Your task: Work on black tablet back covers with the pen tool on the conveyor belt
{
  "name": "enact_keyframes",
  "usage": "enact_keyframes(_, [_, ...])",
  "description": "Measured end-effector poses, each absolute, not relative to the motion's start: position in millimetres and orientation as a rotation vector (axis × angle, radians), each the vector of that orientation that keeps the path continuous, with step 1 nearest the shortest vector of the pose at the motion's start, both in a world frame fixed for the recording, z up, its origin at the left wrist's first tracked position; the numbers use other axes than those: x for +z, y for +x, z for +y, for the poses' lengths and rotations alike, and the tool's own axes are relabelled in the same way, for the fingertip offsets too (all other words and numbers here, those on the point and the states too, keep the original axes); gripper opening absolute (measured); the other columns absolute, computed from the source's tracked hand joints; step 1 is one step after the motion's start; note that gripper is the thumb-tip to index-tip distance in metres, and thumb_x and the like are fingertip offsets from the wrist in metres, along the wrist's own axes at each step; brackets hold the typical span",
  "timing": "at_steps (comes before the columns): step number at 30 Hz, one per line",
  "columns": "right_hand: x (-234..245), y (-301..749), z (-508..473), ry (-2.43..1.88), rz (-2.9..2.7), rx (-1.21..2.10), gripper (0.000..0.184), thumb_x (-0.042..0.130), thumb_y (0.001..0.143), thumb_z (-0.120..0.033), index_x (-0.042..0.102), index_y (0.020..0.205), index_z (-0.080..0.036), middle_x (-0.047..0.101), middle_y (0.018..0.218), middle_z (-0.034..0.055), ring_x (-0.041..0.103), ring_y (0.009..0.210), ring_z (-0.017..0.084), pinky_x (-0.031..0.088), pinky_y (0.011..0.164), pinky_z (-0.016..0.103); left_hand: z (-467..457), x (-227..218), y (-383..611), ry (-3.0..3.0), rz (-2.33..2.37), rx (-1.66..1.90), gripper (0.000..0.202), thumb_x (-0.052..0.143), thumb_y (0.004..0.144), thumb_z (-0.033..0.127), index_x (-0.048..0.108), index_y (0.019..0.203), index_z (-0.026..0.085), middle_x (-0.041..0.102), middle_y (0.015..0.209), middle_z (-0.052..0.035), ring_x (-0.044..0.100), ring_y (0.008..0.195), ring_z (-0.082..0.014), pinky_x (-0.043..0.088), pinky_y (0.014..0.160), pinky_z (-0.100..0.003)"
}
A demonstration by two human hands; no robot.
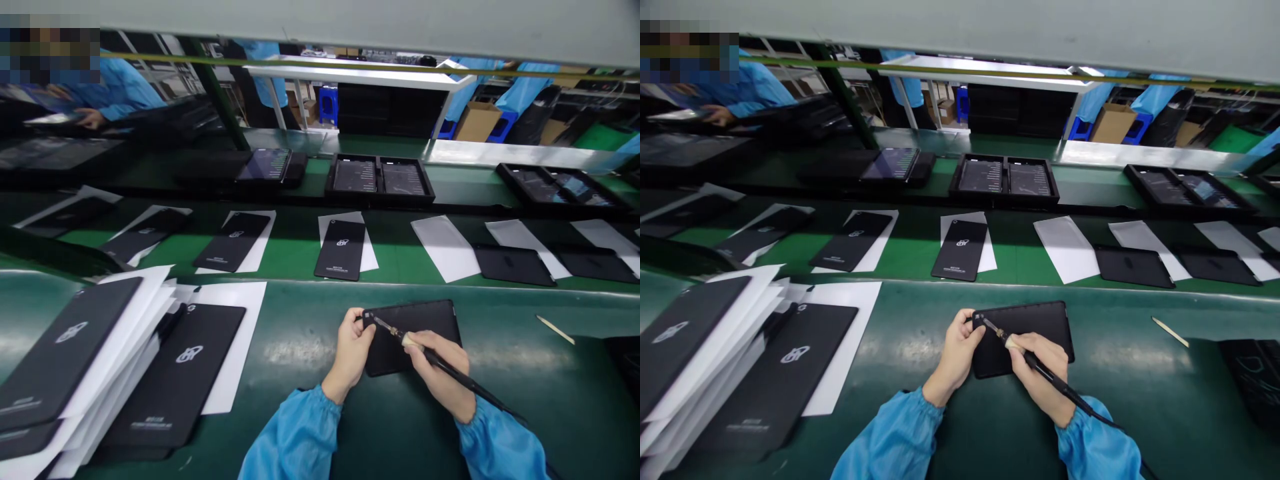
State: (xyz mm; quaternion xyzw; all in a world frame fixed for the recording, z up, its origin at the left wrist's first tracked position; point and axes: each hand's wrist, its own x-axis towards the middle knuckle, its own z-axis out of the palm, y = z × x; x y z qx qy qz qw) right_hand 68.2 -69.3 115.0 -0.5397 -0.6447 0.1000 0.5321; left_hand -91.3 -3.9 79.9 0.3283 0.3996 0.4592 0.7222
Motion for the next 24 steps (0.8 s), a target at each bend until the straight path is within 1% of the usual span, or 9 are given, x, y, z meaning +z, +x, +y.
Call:
enact_keyframes(7, [111,69,-70,-1.264,-1.579,0.225,0.016,0.067,0.087,-0.009,0.072,0.094,-0.022,0.077,0.087,0.0025,0.076,0.08,0.018,0.062,0.073,0.027,-4,82,-90,0.714,0.892,1.015,0.033,0.078,0.074,0.027,0.052,0.093,0.02,0.073,0.072,0.0014,0.067,0.06,-0.0136,0.05,0.063,-0.024])
enact_keyframes(12, [106,68,-72,-1.212,-1.65,0.208,0.02,0.066,0.088,-0.007,0.071,0.101,-0.021,0.077,0.089,0.0037,0.075,0.081,0.018,0.062,0.076,0.03,-4,80,-91,0.745,0.896,1.018,0.029,0.073,0.076,0.022,0.051,0.094,0.02,0.073,0.073,0.0011,0.067,0.061,-0.0135,0.051,0.062,-0.023])
enact_keyframes(15, [99,63,-74,-1.176,-1.689,0.17,0.023,0.066,0.087,-0.005,0.069,0.105,-0.019,0.076,0.088,0.0048,0.074,0.079,0.018,0.062,0.074,0.031,-4,80,-91,0.751,0.904,1.026,0.028,0.072,0.077,0.022,0.051,0.094,0.02,0.073,0.073,0.0011,0.068,0.063,-0.014,0.052,0.065,-0.024])
enact_keyframes(20, [93,54,-77,-1.135,-1.727,0.067,0.027,0.065,0.086,-0.003,0.068,0.107,-0.018,0.075,0.085,0.005,0.074,0.075,0.019,0.063,0.072,0.032,-3,82,-91,0.758,0.917,1.041,0.029,0.074,0.076,0.023,0.051,0.092,0.02,0.071,0.071,0.0021,0.068,0.062,-0.014,0.052,0.064,-0.024])
enact_keyframes(24, [101,60,-81,-1.15,-1.703,-0.026,0.025,0.067,0.087,-0.007,0.07,0.109,-0.02,0.076,0.085,0.0047,0.075,0.075,0.02,0.064,0.073,0.032,-3,81,-91,0.739,0.91,1.035,0.032,0.078,0.074,0.027,0.052,0.092,0.02,0.071,0.07,0.0022,0.067,0.061,-0.014,0.051,0.062,-0.023])
